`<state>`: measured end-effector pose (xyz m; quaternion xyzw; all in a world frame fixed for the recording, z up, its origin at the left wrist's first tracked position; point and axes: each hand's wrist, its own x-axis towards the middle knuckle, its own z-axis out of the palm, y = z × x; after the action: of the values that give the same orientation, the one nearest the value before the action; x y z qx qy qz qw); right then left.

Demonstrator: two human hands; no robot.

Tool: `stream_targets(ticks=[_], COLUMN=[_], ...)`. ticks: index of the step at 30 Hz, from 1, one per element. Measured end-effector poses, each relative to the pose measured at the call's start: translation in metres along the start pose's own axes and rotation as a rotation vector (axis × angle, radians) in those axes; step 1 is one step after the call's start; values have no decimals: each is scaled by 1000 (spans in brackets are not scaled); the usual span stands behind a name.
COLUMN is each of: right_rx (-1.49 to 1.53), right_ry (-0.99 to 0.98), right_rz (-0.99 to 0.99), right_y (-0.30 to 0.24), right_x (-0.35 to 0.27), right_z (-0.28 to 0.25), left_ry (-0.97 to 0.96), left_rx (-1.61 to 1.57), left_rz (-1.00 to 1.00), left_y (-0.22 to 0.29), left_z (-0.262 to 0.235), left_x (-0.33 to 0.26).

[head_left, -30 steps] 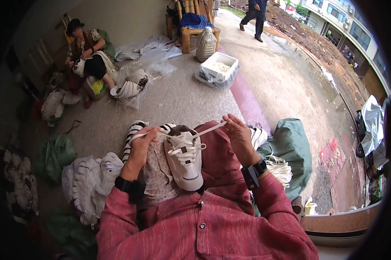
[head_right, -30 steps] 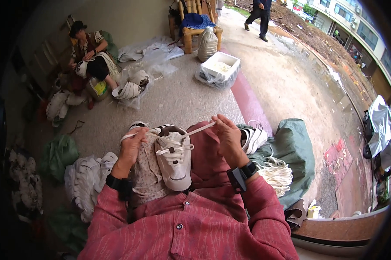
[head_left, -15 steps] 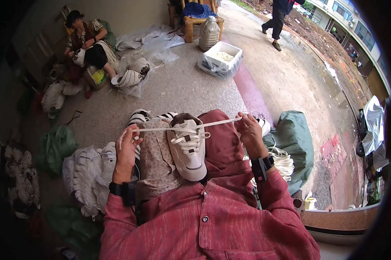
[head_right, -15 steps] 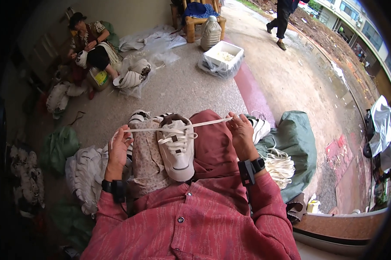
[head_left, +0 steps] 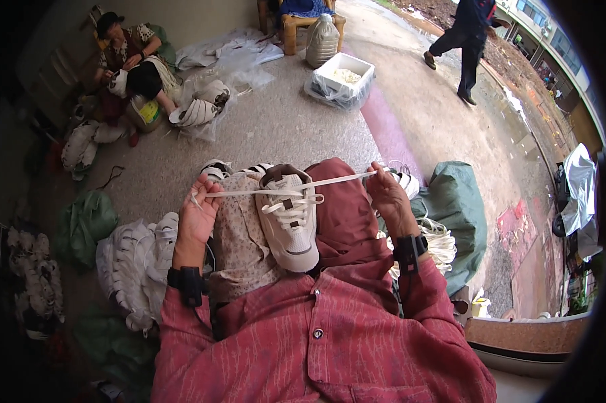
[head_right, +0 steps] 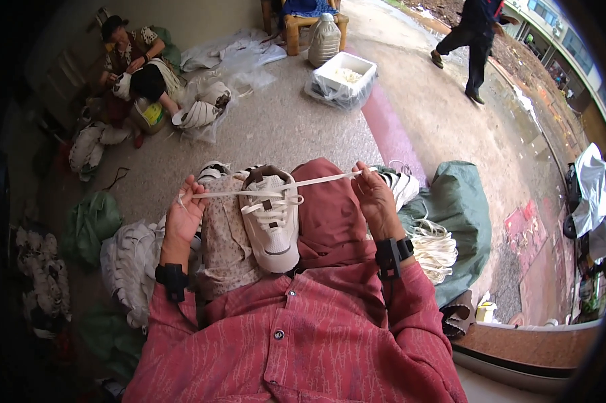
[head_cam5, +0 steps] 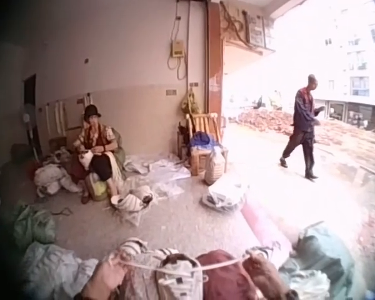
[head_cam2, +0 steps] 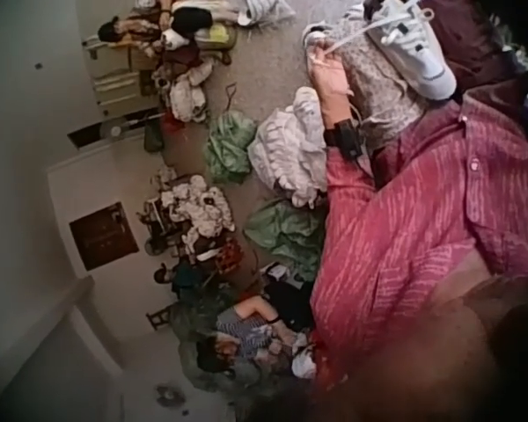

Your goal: Lacing several pairs of white shoes by hand.

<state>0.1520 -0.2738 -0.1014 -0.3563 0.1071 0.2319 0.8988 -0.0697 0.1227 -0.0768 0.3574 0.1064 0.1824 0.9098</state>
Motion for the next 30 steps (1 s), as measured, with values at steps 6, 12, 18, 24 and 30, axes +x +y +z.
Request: stream_targets(ticks=[6,12,18,24,30], right_rx=[43,100,89,31,103], right_ry=[-43,-117,15,26,61], right_rz=[-2,-3,13,-73,-40], right_y=[1,-1,-11,-20,-30], right_x=[3,8,11,22,34], right_z=[-4,-8,-6,-1,7], left_ry=[245,162,186,291,251], left_rx=[52,401,610,501,124], left_rz=[-23,20,63,276,253], left_y=[18,37,49,43,40], left_z=[-7,6,5,9,-5], left_x=[-4,-21,-28,-26,-17])
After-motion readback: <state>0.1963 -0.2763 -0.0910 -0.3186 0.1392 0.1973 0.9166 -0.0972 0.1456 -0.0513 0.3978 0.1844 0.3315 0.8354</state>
